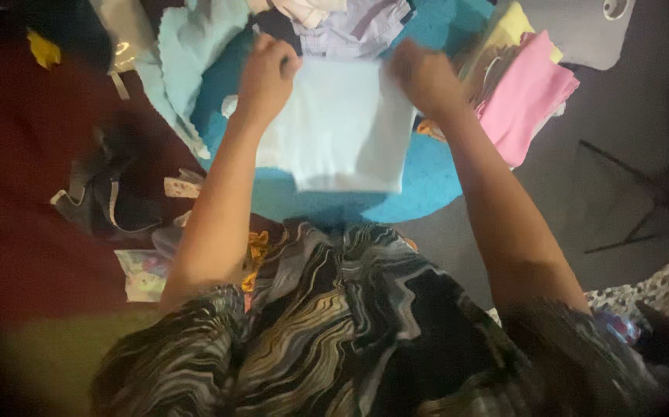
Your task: The person folds several small garments by hand, smoothing each one out on a blue cushion and stacking them together.
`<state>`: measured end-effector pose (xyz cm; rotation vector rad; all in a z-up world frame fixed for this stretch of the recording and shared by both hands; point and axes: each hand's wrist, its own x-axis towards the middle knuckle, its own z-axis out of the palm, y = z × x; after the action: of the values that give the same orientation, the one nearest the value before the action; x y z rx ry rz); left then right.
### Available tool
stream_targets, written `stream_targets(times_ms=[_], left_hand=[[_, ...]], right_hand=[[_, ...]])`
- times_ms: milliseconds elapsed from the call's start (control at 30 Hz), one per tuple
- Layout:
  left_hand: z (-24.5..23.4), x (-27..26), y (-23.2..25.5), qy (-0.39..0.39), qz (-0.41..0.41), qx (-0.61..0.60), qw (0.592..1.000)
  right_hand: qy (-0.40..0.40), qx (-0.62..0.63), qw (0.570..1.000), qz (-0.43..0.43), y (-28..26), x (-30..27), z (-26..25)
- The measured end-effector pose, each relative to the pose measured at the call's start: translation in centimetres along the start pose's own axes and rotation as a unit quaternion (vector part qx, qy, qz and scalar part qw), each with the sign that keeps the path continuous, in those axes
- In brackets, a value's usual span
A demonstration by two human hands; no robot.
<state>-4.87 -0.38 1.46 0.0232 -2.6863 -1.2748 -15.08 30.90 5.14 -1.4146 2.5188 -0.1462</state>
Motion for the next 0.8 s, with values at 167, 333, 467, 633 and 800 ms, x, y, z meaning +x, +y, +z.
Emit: stream_targets(times_ms=[167,333,467,633,800], left_hand=[[1.5,-3.5,2.3,0.074,0.082,0.06,0.992],[2.6,-14.6,2.8,-0.198,0.264,0.133,0.935],[2.4,-17.8,1.5,-0.088,0.31,0.294,0.9],[1.3,-18.3,3.0,-0.108,0.309,0.322,0.888],[0.0,-19.9,2.5,-0.039,0.361,0.289,0.886]], right_hand=[[0.323,0.053,0.934,0.143,-3.9,-0.5,-0.1],[0.131,0.138,0.979,-0.078,-12.5,-8.1,4.6],[0.167,0.055,0.98,-0.09,-15.4,-11.1,7.7],[0.139,-0.006,0.99,0.014,-13.6,-10.3,10.1],[0.18,0.015,0.983,0.029,-14.7,-14.1,9.2]])
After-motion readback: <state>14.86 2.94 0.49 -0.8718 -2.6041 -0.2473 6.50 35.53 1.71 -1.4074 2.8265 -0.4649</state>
